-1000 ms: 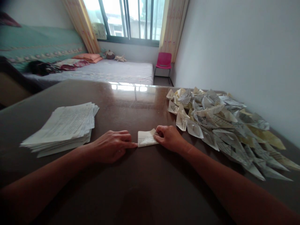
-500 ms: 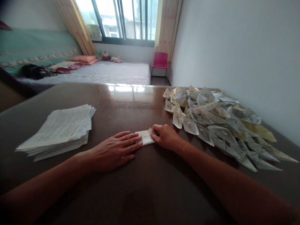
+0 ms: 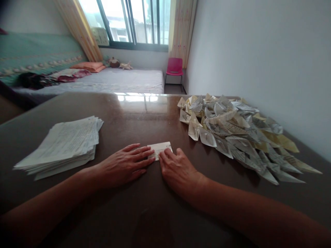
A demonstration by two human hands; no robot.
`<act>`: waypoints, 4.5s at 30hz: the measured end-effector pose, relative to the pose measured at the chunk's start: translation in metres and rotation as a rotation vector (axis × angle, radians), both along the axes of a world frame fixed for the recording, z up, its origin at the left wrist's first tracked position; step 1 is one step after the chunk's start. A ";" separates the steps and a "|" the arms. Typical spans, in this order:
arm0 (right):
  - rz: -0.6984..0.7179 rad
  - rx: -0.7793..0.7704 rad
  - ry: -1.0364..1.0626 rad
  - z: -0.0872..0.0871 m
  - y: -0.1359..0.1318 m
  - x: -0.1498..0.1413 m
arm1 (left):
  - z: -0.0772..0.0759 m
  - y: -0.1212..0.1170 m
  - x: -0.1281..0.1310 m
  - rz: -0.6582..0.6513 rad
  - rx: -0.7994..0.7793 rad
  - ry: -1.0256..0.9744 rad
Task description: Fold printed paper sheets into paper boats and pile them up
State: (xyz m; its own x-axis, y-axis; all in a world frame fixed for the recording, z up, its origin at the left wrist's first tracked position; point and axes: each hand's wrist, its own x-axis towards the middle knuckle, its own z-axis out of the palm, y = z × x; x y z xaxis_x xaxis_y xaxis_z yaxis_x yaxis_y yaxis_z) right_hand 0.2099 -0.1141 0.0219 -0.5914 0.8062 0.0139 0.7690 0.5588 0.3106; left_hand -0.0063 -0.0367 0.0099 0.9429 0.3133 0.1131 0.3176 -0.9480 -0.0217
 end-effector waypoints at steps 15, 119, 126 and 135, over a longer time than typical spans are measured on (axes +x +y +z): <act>-0.196 -0.106 -0.090 0.012 -0.004 -0.001 | 0.007 0.001 -0.002 0.120 0.073 -0.102; 0.019 -0.489 0.671 -0.007 0.050 0.038 | 0.004 0.002 -0.003 -0.134 0.119 -0.100; -0.225 -0.307 0.524 -0.014 0.047 0.034 | 0.005 0.001 -0.003 -0.124 0.118 -0.087; -0.262 -0.296 0.474 -0.013 0.046 0.030 | 0.005 0.000 -0.001 -0.087 0.125 -0.062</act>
